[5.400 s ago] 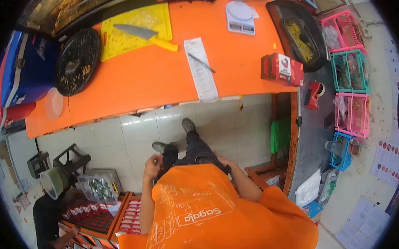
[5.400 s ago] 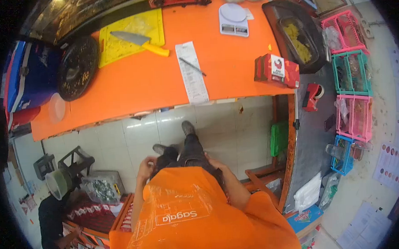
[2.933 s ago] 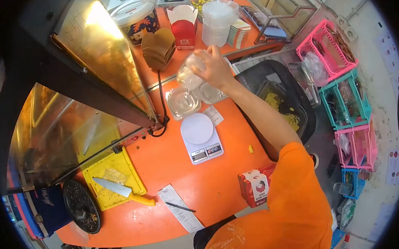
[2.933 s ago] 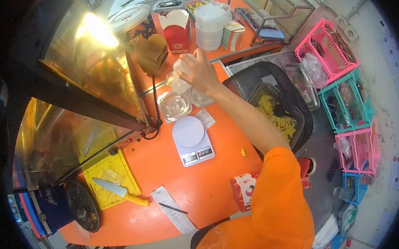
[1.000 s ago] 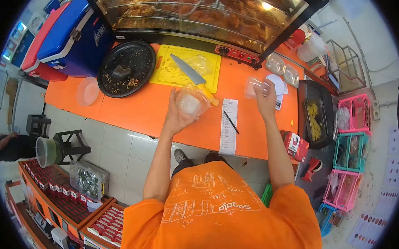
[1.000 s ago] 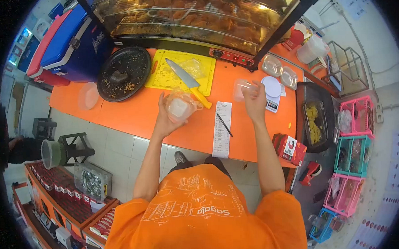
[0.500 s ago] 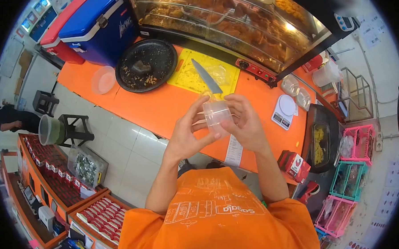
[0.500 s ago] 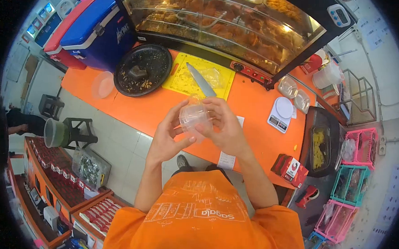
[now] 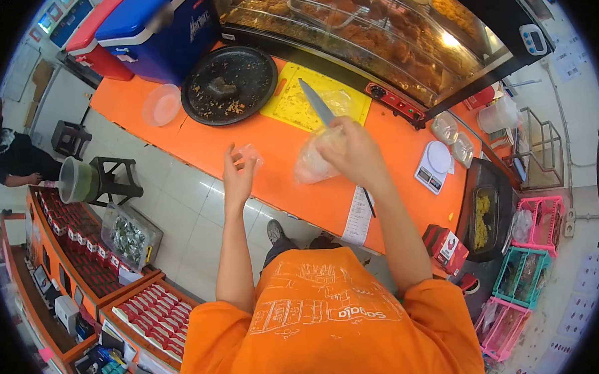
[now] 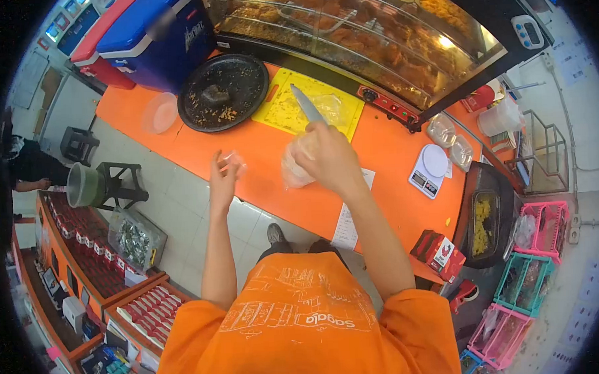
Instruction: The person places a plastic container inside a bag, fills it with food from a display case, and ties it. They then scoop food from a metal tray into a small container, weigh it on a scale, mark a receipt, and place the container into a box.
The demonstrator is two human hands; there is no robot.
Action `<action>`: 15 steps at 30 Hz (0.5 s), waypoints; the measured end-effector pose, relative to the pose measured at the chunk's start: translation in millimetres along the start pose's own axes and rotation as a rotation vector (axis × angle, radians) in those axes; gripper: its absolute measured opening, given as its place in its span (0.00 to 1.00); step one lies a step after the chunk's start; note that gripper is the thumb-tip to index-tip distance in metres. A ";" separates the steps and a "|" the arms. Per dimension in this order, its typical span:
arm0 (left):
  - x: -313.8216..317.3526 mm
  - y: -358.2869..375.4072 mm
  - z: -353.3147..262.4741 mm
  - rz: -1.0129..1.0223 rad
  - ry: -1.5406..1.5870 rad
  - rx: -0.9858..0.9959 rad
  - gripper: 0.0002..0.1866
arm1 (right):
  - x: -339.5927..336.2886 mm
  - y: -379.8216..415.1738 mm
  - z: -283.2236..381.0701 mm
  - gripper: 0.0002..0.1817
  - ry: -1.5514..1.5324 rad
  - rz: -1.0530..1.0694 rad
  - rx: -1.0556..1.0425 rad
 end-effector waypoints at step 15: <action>73.8 -16.0 99.4 0.102 -0.933 0.381 0.36 | 81.7 -2.4 13.2 0.30 0.523 -0.060 -0.241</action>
Point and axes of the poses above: each hand's wrist, its own y-axis away from the middle knuckle, its own x-axis out of the palm, z = x × y, the point moved 8 cm from there along -y, towards the middle knuckle, and after that the axes turned 1 degree about y, right-handed, at the moved point
